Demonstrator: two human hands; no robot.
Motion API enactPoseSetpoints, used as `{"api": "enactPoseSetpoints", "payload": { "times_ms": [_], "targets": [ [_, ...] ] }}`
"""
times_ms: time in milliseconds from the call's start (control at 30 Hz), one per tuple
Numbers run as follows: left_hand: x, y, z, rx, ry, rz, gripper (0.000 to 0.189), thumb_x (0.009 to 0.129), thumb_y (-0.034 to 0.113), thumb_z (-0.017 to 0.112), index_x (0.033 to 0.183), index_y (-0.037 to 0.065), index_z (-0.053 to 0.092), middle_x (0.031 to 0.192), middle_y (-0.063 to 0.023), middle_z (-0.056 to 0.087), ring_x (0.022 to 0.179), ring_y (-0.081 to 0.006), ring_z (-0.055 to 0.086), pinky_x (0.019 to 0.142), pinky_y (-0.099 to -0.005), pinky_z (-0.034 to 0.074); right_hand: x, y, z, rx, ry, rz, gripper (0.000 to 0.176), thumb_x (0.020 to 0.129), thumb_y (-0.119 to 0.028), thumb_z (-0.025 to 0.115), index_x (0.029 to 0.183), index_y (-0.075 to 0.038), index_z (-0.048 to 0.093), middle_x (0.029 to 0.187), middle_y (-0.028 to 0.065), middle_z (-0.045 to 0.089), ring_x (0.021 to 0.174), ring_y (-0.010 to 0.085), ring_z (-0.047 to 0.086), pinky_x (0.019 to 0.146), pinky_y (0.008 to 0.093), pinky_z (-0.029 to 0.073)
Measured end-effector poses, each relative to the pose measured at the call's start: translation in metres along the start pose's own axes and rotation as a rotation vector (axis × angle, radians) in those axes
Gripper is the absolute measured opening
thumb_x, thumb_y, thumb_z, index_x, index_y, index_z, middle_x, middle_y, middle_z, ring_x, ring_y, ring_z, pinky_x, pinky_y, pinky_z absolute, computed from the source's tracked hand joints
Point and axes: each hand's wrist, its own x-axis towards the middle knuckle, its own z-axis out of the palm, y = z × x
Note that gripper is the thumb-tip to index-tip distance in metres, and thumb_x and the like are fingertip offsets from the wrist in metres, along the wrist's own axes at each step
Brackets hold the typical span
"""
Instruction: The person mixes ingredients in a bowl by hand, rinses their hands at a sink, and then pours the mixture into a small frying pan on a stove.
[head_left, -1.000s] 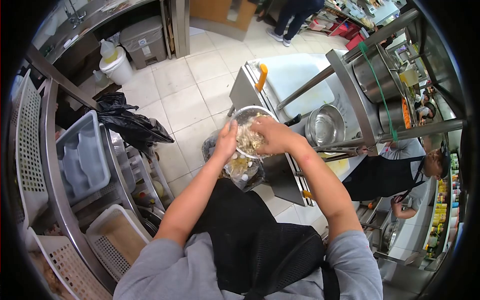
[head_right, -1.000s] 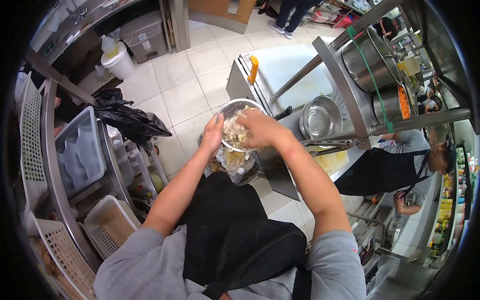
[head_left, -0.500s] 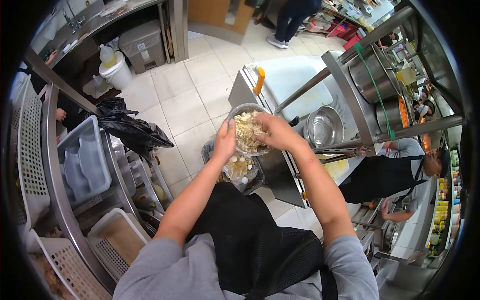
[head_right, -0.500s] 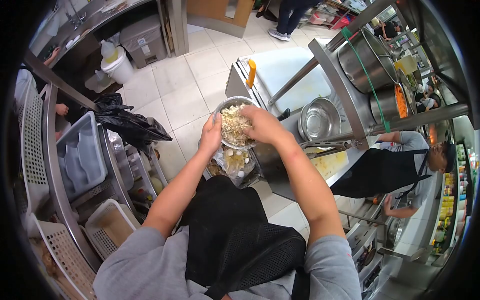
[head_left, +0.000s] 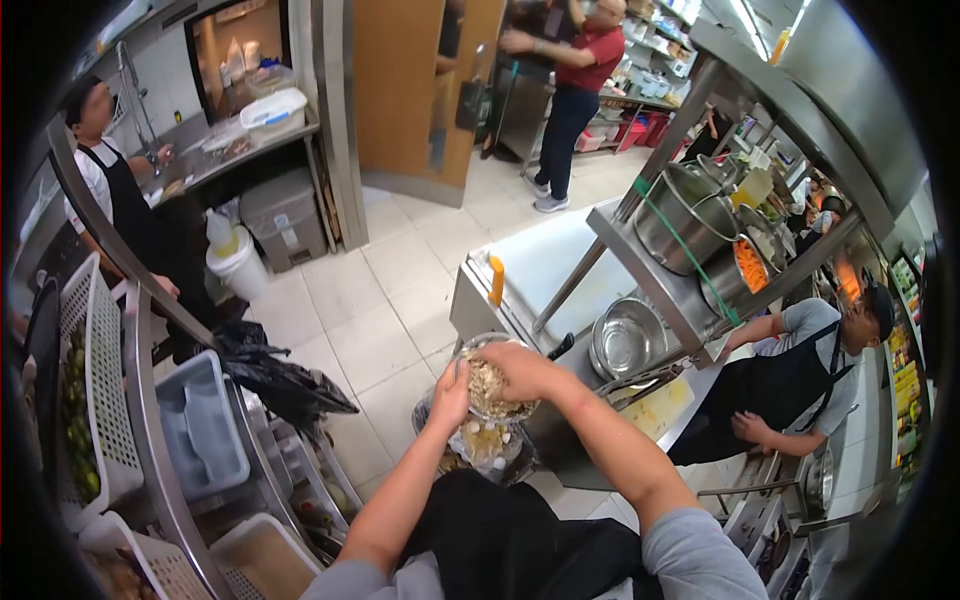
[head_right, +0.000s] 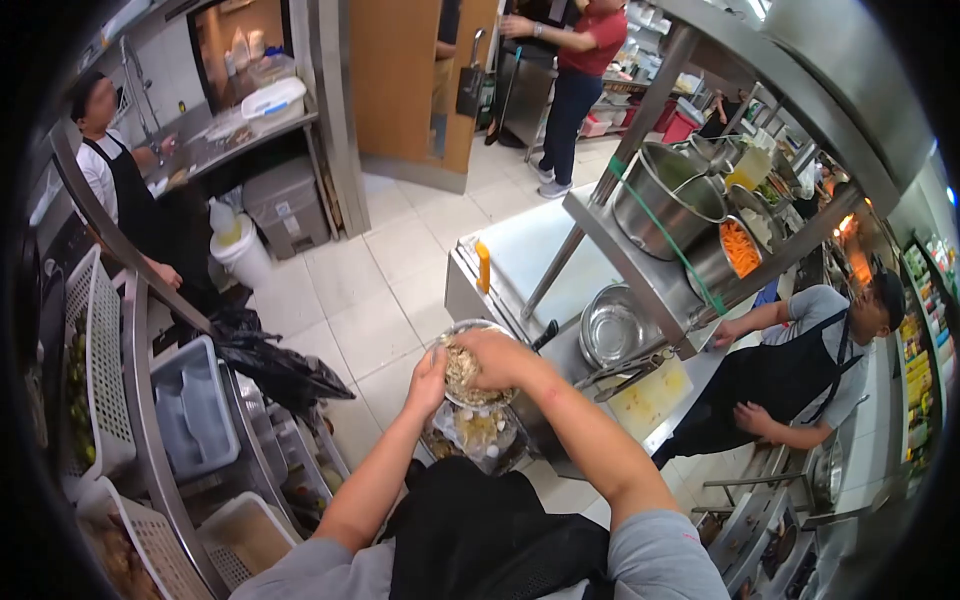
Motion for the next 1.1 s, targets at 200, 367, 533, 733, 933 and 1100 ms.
{"api": "enactPoseSetpoints", "payload": {
  "times_ms": [200,367,533,733,933,1100],
  "targets": [
    [0.0,-0.002,0.006,-0.237,0.014,-0.087,0.045,0.114,0.033,0.045,0.139,-0.002,0.059,0.124,-0.0131,0.069,0.113,-0.0195,0.063,0.1,-0.0346,0.05,0.01,-0.007,-0.004,-0.284,-0.299,-0.122,0.056,0.073,-0.028,0.082,0.124,-0.01,0.068,0.117,0.0127,0.065,0.117,0.0362,0.059,0.093,0.0473,0.053],
    [0.007,0.011,0.0,-0.219,0.028,-0.113,0.045,0.114,0.034,0.045,0.139,-0.001,0.058,0.121,-0.0116,0.07,0.107,-0.0184,0.067,0.094,-0.0347,0.055,-0.01,-0.013,-0.019,-0.194,-0.122,0.053,0.072,0.071,-0.026,0.084,0.136,-0.013,0.057,0.123,0.0174,0.061,0.123,0.0372,0.06,0.096,0.0473,0.054],
    [0.006,0.003,0.009,-0.018,0.036,-0.087,0.045,0.115,0.032,0.043,0.14,-0.002,0.058,0.128,-0.0136,0.068,0.117,-0.0203,0.062,0.103,-0.0344,0.048,0.002,-0.015,-0.018,-0.237,-0.249,0.213,0.063,0.074,-0.018,0.08,0.133,-0.013,0.059,0.121,0.018,0.061,0.112,0.0396,0.065,0.091,0.0489,0.056],
    [0.003,0.029,0.006,-0.18,0.084,-0.041,0.046,0.114,0.035,0.044,0.138,-0.001,0.06,0.127,-0.0153,0.068,0.117,-0.0229,0.062,0.104,-0.037,0.047,-0.003,-0.004,-0.022,-0.009,-0.137,0.054,0.065,0.075,-0.022,0.081,0.135,-0.011,0.059,0.128,0.0198,0.061,0.117,0.0436,0.062,0.096,0.0489,0.053],
    [-0.002,0.018,0.014,0.245,0.168,0.051,0.046,0.111,0.033,0.045,0.134,-0.003,0.062,0.125,-0.0211,0.07,0.12,-0.0299,0.064,0.106,-0.0405,0.046,0.003,0.0,0.021,0.007,-0.005,0.295,0.085,0.071,-0.03,0.086,0.142,-0.004,0.048,0.13,0.0269,0.06,0.122,0.0446,0.059,0.103,0.0494,0.051],
    [0.016,-0.021,0.009,-0.041,0.125,0.05,0.046,0.112,0.034,0.044,0.135,-0.002,0.062,0.126,-0.02,0.07,0.12,-0.0286,0.064,0.106,-0.0393,0.047,-0.001,0.011,0.024,-0.098,0.055,0.182,0.071,0.073,-0.025,0.085,0.135,-0.002,0.057,0.133,0.0245,0.061,0.125,0.0438,0.058,0.108,0.0475,0.048]
  ]
}}
